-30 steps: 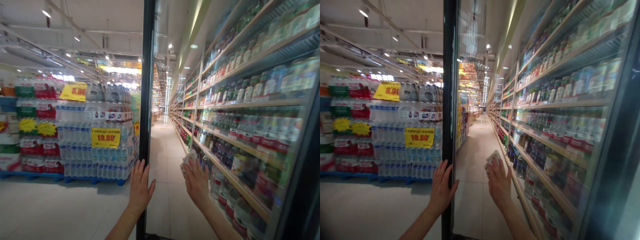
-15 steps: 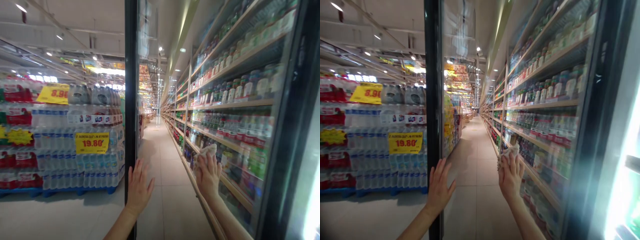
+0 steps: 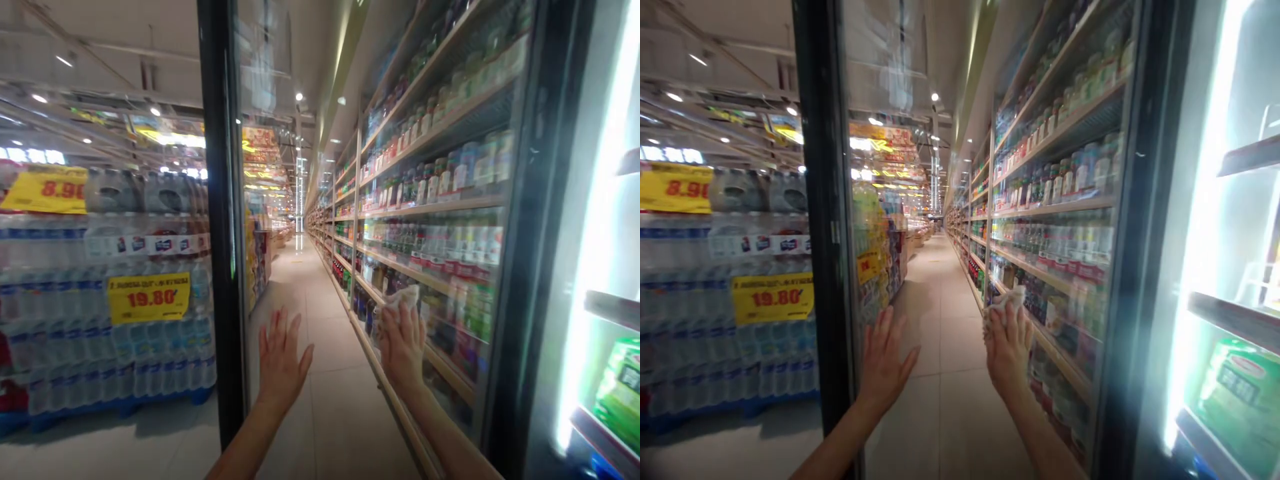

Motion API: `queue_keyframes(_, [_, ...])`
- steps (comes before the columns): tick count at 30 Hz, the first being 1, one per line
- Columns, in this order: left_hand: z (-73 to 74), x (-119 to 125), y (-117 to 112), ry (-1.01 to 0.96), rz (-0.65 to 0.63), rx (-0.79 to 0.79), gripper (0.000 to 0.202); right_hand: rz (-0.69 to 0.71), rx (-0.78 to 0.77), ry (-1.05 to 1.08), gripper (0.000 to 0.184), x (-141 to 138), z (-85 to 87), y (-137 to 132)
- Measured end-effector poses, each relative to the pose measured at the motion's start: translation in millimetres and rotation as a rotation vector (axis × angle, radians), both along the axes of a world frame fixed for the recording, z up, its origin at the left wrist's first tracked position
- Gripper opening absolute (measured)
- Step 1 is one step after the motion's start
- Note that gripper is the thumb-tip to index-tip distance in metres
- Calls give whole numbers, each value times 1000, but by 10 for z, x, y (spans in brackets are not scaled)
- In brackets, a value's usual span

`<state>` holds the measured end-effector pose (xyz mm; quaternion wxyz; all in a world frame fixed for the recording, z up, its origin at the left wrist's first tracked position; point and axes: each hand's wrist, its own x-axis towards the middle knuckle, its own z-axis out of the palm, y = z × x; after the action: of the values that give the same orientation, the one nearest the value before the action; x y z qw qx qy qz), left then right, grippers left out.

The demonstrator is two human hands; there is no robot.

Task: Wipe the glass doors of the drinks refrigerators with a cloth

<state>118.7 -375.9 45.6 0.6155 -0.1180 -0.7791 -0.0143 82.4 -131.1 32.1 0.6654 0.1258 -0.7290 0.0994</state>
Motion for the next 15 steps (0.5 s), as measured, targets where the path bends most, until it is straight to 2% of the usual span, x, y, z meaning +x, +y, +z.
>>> queue_keyframes(2, [22,-20,44,16,9,-5,56,46,138,-25,45,8,-31,-14])
queue_keyframes(4, [37,-40,58,18,21,-12,56,35,182,-30,45,-16,-47,80])
queue_keyframes(8, [45,-59,82,18,26,-12,57,-116,-47,29,53,-101,-9,446])
queue_keyframes(10, [52,-57,139,31,17,-15,57,-149,-108,38,56,-110,12,508])
queue_keyframes(15, [81,-69,318,24,-21,-62,57,-79,109,-5,55,-106,-20,503])
